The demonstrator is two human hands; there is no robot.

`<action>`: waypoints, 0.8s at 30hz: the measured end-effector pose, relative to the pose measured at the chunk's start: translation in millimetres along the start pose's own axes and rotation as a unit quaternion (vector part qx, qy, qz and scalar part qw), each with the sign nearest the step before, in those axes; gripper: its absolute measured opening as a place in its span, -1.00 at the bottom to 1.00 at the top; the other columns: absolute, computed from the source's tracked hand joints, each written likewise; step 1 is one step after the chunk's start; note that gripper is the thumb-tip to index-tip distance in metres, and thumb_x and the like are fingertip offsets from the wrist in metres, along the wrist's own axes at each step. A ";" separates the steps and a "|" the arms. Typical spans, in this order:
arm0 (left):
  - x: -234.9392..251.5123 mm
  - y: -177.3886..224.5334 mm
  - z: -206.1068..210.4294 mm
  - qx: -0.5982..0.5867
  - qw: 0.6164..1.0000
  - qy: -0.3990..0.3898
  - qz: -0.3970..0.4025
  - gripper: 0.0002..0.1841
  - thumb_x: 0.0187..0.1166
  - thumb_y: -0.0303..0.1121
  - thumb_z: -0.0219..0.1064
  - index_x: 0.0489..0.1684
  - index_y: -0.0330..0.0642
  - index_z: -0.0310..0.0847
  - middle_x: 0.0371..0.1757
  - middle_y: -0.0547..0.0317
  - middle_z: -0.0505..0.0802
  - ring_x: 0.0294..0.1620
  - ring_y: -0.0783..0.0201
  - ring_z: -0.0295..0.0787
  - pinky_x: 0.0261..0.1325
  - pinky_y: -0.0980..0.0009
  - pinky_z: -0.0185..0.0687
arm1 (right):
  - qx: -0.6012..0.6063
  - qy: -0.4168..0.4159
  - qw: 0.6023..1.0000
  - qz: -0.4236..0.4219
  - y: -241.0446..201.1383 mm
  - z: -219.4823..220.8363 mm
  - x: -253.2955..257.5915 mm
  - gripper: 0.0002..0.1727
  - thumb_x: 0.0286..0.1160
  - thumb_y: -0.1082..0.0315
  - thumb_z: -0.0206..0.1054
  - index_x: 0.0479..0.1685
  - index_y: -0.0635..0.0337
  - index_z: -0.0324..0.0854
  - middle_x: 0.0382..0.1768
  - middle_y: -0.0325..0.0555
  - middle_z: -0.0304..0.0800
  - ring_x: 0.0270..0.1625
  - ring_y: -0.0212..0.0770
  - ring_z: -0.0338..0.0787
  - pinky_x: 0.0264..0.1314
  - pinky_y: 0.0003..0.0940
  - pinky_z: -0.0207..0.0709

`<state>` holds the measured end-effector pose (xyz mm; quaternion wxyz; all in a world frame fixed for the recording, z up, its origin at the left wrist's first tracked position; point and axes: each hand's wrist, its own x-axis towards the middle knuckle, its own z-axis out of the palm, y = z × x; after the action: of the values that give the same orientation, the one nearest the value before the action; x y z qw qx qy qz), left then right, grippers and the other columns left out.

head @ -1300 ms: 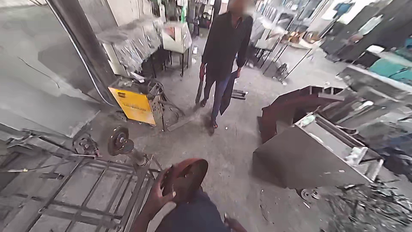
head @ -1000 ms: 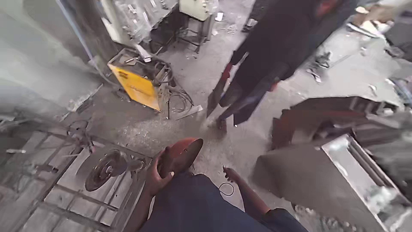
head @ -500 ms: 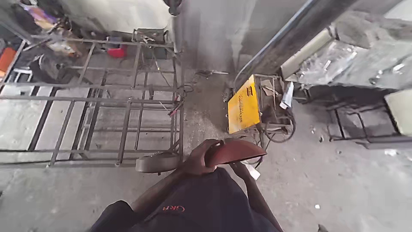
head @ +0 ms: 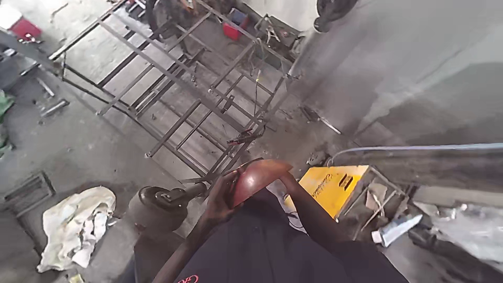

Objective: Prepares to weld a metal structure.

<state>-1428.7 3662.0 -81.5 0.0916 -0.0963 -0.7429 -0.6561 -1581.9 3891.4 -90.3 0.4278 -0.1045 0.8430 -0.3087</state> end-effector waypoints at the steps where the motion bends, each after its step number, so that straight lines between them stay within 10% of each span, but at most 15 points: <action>1: 6.7 3.3 10.1 0.015 0.999 0.036 -0.010 -0.04 0.19 -0.01 0.68 0.58 -0.42 0.39 0.52 -0.23 0.62 0.53 0.02 0.58 0.60 0.10 0.57 | -0.076 -0.047 0.993 0.073 -19.1 -30.2 9.1 -0.54 0.85 0.21 0.08 0.58 0.23 0.49 0.55 0.01 0.58 0.60 -0.16 0.52 0.69 -0.20 0.29; 4: 18.0 15.3 41.3 0.033 0.988 0.144 -0.040 -0.05 0.17 -0.06 0.70 0.59 -0.40 0.37 0.54 -0.20 0.62 0.56 0.02 0.56 0.61 0.08 0.55 | -0.201 0.054 0.973 -0.096 53.0 -40.8 88.2 -0.53 0.57 0.09 0.32 0.31 0.21 0.67 0.20 0.24 0.78 0.26 0.21 0.76 0.29 0.24 0.56; 10: 14.1 46.7 78.8 0.089 0.939 0.320 -0.092 0.01 0.17 0.02 0.69 0.65 -0.31 0.29 0.58 -0.09 0.59 0.56 0.03 0.56 0.60 0.05 0.56 | -0.287 -0.009 0.951 -0.110 63.2 -41.3 219.2 -0.33 0.45 0.04 0.47 0.53 0.16 0.53 0.49 0.24 0.56 0.51 0.29 0.57 0.38 0.37 0.53; 24: 33.8 32.4 47.0 0.160 0.871 0.451 -0.111 0.02 0.15 0.03 0.70 0.68 -0.23 0.31 0.58 0.11 0.57 0.57 0.24 0.53 0.60 0.28 0.56 | -0.393 -0.083 0.909 -0.109 30.1 -22.1 293.3 -0.35 0.23 0.49 0.51 0.45 0.36 0.50 0.46 0.36 0.53 0.50 0.41 0.53 0.41 0.39 0.49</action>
<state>-1453.2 3713.3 -47.4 0.3573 0.3090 -0.7215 -0.5063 -1776.2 3795.5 -291.5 0.3842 -0.3806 0.8411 0.0127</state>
